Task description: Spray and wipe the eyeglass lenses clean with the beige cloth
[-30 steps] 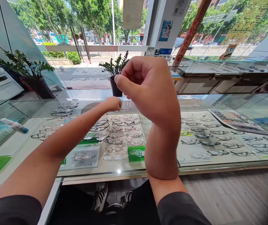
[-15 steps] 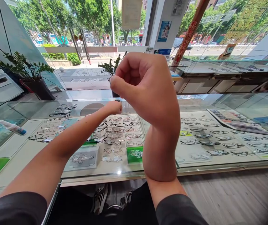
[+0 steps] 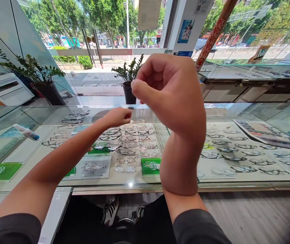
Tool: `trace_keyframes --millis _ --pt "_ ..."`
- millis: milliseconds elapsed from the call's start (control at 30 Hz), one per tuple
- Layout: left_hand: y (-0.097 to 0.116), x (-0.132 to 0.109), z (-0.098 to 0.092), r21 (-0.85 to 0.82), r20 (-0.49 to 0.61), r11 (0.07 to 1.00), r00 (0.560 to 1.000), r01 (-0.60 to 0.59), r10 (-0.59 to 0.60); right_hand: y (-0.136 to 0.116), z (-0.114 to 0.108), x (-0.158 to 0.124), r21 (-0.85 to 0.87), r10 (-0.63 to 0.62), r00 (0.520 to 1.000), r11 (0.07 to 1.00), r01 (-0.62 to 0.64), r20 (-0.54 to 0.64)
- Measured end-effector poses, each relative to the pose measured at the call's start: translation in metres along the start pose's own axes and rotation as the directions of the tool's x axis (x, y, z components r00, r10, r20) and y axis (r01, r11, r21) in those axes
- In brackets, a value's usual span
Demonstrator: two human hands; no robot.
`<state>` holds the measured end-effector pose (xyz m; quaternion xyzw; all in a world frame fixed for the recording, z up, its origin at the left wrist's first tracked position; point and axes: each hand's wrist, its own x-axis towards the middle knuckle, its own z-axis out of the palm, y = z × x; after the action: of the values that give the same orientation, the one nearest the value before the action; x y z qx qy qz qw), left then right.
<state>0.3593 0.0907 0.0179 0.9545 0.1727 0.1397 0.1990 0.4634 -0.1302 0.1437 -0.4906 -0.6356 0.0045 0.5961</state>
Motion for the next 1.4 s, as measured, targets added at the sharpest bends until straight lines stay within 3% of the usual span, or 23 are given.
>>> trace_keyframes --millis 67,200,367,533,733,900,1133,1333,1400 --pt "-0.007 -0.026 -0.009 0.077 0.055 0.997 0.998 -0.002 -0.003 -0.001 0.003 0.0 -0.044 0.02 1.0 0.999 -0.02 0.002" --pt "-0.014 -0.082 -0.025 -0.018 0.135 0.999 0.99 0.049 -0.046 -0.001 0.009 0.0 -0.071 0.012 0.999 0.997 -0.01 0.032" --pt "-0.026 -0.119 -0.019 -0.08 0.127 0.994 0.99 0.078 -0.067 0.001 0.016 0.001 -0.069 0.005 0.998 0.998 -0.001 0.06" --pt "-0.035 -0.126 -0.012 0.007 0.208 0.999 0.977 0.038 -0.039 0.004 0.025 0.001 -0.101 0.003 0.997 0.995 0.004 0.076" --pt "-0.029 -0.127 -0.012 0.148 0.309 0.985 0.941 0.091 -0.134 0.01 0.037 0.002 -0.148 0.0 0.996 0.989 0.014 0.09" --pt "-0.025 -0.125 -0.001 0.196 0.33 0.978 0.934 0.072 -0.135 0.012 0.042 0.001 -0.156 -0.004 0.994 0.988 0.021 0.111" --pt "-0.024 -0.127 -0.001 0.055 0.344 0.996 0.935 0.071 -0.085 0.014 0.042 0.002 -0.152 -0.014 0.99 0.988 0.035 0.138" --pt "-0.027 -0.13 -0.009 -0.228 0.387 0.972 0.921 0.054 0.039 0.019 0.04 0.003 -0.093 -0.008 0.988 0.995 0.023 0.152" --pt "-0.026 -0.13 -0.013 -0.342 0.337 0.939 0.936 0.019 0.104 0.02 0.039 0.005 -0.051 0.007 0.985 0.999 0.002 0.172"
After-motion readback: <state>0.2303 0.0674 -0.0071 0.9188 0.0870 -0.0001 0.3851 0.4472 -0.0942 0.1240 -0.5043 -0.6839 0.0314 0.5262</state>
